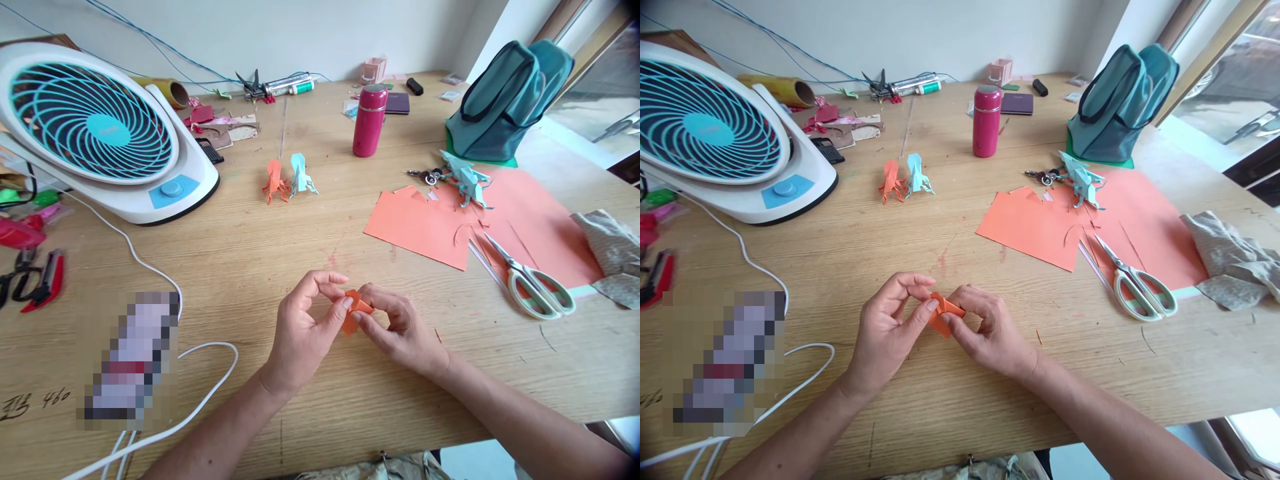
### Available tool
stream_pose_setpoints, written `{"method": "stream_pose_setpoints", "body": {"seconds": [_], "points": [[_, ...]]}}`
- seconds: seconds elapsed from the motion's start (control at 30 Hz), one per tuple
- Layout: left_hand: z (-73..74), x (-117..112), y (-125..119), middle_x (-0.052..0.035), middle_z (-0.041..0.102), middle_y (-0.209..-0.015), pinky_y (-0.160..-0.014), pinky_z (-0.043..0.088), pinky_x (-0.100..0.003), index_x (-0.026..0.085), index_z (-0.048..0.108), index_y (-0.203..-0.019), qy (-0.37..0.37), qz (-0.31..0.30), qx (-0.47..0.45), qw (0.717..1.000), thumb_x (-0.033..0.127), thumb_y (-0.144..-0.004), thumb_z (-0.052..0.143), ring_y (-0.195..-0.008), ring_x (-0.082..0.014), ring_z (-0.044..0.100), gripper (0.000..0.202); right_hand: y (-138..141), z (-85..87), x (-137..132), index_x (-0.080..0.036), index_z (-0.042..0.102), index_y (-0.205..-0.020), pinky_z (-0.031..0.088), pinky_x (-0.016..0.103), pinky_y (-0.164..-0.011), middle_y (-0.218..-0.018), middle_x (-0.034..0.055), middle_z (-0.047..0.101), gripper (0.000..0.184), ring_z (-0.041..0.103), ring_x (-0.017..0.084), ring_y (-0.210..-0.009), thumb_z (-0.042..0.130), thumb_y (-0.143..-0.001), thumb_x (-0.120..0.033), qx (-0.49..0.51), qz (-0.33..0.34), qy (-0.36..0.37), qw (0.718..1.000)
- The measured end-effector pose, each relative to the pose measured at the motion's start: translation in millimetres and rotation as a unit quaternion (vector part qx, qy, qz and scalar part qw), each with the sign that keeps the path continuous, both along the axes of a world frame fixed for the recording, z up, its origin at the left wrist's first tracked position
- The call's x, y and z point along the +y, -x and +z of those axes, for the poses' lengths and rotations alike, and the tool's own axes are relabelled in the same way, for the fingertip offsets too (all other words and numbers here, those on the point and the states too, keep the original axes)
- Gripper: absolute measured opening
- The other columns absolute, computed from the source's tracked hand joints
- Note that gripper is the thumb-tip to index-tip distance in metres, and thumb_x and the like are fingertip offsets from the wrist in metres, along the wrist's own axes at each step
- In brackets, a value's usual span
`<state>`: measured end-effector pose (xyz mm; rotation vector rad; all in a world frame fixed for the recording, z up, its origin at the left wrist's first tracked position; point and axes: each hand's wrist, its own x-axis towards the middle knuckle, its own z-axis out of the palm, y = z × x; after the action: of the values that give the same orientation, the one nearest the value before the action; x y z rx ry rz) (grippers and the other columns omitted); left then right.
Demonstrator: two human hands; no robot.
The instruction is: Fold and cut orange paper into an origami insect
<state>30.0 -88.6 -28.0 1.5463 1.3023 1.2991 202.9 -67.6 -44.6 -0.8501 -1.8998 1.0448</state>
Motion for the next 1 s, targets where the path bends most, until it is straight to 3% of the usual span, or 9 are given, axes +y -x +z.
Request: {"method": "stream_pose_setpoints", "body": {"seconds": [0.2, 0.3, 0.43, 0.63, 0.77, 1.0], "points": [[1.8, 4.0, 2.8, -0.0019, 0.07, -0.085, -0.083, 0.052, -0.03, 0.02, 0.063, -0.108, 0.077, -0.02, -0.04, 0.996, 0.028, -0.092, 0.063, -0.085, -0.017, 0.068, 0.018, 2.3, 0.4, 0.4, -0.017, 0.052, -0.068, 0.033, 0.022, -0.055, -0.063, -0.0041, 0.046, 0.037, 0.04, 0.01, -0.058, 0.062, -0.093, -0.042, 0.012, -0.004, 0.159, 0.987], [0.7, 4.4, -0.2, -0.0014, 0.068, -0.083, -0.079, 0.05, -0.028, 0.019, 0.066, -0.093, 0.084, -0.021, 0.006, 0.996, 0.029, -0.086, 0.07, -0.08, -0.0156, 0.064, 0.013, 4.0, -1.5, 0.0, -0.017, 0.051, -0.068, 0.03, 0.022, -0.054, -0.063, -0.0044, 0.043, 0.037, 0.038, 0.009, -0.058, 0.063, -0.092, -0.043, 0.021, -0.006, 0.187, 0.982], [-4.2, 5.8, -3.0, -0.0004, 0.065, -0.073, -0.072, 0.048, -0.026, 0.017, 0.063, -0.072, 0.113, -0.019, 0.02, 0.993, 0.028, -0.083, 0.072, -0.071, -0.0133, 0.059, 0.018, 5.6, -3.7, -0.3, -0.017, 0.053, -0.069, 0.03, 0.022, -0.054, -0.064, -0.0043, 0.043, 0.034, 0.039, 0.01, -0.06, 0.065, -0.091, -0.04, 0.015, 0.001, 0.202, 0.979], [-8.2, 6.6, -1.5, -0.0011, 0.067, -0.072, -0.066, 0.047, -0.024, 0.016, 0.062, -0.07, 0.166, -0.047, -0.073, 0.982, 0.03, -0.083, 0.072, -0.068, -0.0126, 0.059, 0.022, 4.7, -3.6, -0.5, -0.018, 0.052, -0.07, 0.031, 0.022, -0.054, -0.064, -0.0041, 0.045, 0.028, 0.04, 0.01, -0.059, 0.064, -0.09, -0.033, 0.008, 0.006, 0.206, 0.978], [-10.0, 6.9, -1.4, 0.0, 0.063, -0.07, -0.064, 0.045, -0.023, 0.016, 0.06, -0.067, 0.171, -0.044, -0.083, 0.981, 0.031, -0.084, 0.071, -0.066, -0.011, 0.055, 0.026, 3.7, -4.9, -1.6, -0.018, 0.05, -0.068, 0.029, 0.022, -0.052, -0.061, -0.005, 0.043, 0.027, 0.037, 0.009, -0.056, 0.062, -0.09, -0.028, -0.021, -0.003, 0.174, 0.985], [-15.4, 8.2, 0.8, -0.0001, 0.066, -0.072, -0.065, 0.045, -0.023, 0.016, 0.063, -0.076, 0.197, -0.072, -0.124, 0.97, 0.034, -0.081, 0.077, -0.068, -0.0119, 0.057, 0.023, 4.4, -15.3, -1.5, -0.018, 0.051, -0.071, 0.03, 0.024, -0.055, -0.066, -0.0039, 0.045, 0.025, 0.039, 0.01, -0.06, 0.063, -0.09, -0.03, -0.011, 0.004, 0.195, 0.981]]}}
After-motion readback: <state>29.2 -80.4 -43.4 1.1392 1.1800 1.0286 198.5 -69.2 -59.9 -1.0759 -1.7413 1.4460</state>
